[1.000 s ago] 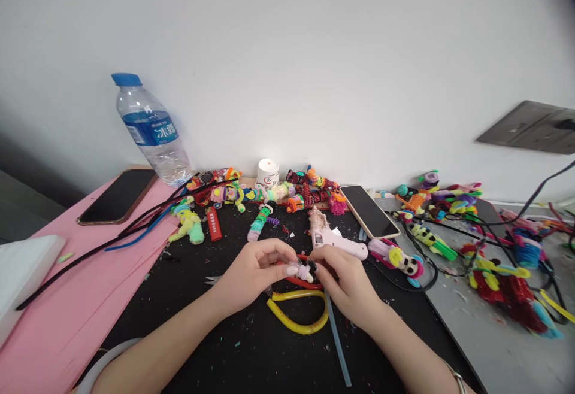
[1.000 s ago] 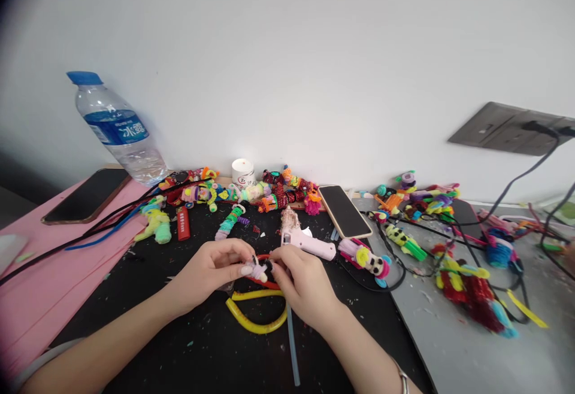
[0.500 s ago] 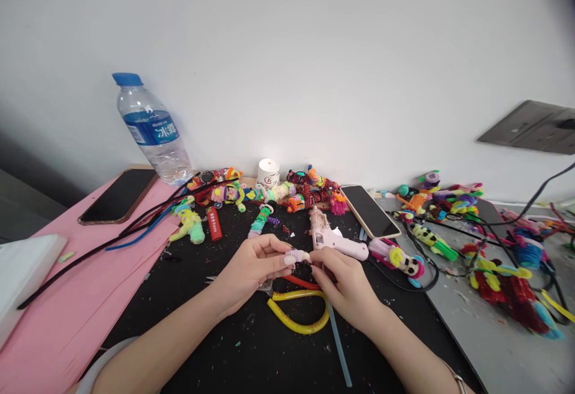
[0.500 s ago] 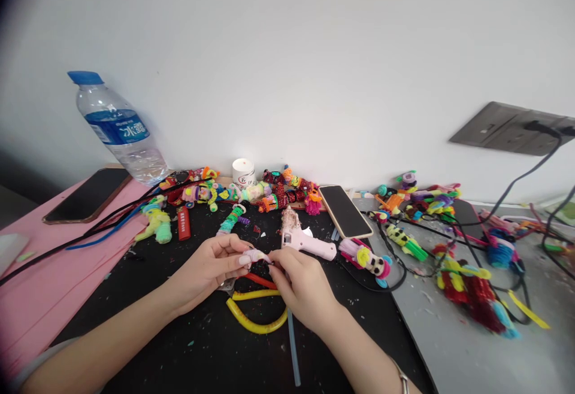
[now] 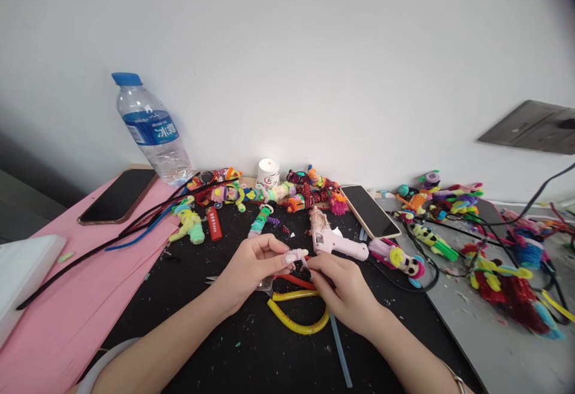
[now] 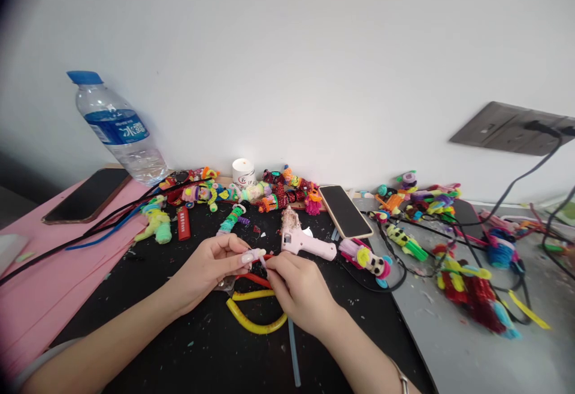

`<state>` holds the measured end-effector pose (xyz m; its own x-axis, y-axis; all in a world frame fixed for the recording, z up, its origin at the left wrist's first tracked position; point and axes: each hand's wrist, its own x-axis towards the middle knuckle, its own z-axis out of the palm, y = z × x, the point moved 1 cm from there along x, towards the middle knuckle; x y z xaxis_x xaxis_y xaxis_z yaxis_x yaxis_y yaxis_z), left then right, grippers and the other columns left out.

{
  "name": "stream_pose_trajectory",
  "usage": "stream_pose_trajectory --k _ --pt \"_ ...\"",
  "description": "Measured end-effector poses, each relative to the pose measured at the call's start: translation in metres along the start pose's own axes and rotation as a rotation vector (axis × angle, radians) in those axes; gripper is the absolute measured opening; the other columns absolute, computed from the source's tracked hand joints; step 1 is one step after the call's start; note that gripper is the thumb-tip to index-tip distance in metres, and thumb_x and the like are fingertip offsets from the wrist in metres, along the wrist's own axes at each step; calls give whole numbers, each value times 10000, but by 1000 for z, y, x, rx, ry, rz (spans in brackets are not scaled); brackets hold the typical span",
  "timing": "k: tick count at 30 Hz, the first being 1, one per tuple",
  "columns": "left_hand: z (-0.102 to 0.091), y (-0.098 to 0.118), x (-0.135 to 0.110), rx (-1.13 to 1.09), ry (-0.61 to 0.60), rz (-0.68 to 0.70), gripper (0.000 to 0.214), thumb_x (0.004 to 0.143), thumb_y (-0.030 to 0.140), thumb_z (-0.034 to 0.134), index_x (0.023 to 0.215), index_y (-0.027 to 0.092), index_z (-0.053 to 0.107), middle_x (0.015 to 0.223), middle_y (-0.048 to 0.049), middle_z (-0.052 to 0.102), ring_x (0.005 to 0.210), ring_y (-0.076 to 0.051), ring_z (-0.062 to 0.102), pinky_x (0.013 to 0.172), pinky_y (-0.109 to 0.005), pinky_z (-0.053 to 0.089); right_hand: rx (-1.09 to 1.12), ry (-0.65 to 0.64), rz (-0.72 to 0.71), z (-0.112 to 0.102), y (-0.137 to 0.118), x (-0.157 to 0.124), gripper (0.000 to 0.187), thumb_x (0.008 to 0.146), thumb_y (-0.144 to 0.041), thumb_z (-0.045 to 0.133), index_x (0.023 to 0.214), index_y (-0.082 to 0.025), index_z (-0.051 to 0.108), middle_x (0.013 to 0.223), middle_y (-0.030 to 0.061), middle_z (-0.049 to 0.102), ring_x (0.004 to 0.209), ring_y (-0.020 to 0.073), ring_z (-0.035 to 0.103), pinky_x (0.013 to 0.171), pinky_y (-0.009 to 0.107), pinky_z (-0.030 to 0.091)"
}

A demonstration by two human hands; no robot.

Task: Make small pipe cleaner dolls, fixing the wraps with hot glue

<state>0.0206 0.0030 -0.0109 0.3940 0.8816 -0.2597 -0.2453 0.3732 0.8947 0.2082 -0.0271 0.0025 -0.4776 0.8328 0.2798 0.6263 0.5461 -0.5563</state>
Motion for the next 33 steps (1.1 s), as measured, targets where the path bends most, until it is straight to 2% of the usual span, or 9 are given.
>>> stream_pose_trajectory --k 8,14,33 --pt "3 5 1 170 33 127 202 658 262 747 703 133 598 747 0 646 668 -109 600 642 -237 497 25 12 -35 -1 -3 2 149 891 -130 423 918 -194 556 776 40 619 664 142 560 597 251 430" --pt "6 7 0 260 30 218 185 677 269 719 682 130 596 793 -30 633 734 -144 616 686 -276 508 23 30 -50 -1 -3 0 153 893 -130 415 916 -192 553 763 40 621 646 141 556 582 249 424" --pt "7 6 -7 642 -32 460 157 807 228 569 665 161 566 840 -63 603 758 -151 591 646 -242 520 46 48 -35 -2 -4 1 172 880 -118 392 752 -191 482 630 -9 509 546 112 452 508 229 347"
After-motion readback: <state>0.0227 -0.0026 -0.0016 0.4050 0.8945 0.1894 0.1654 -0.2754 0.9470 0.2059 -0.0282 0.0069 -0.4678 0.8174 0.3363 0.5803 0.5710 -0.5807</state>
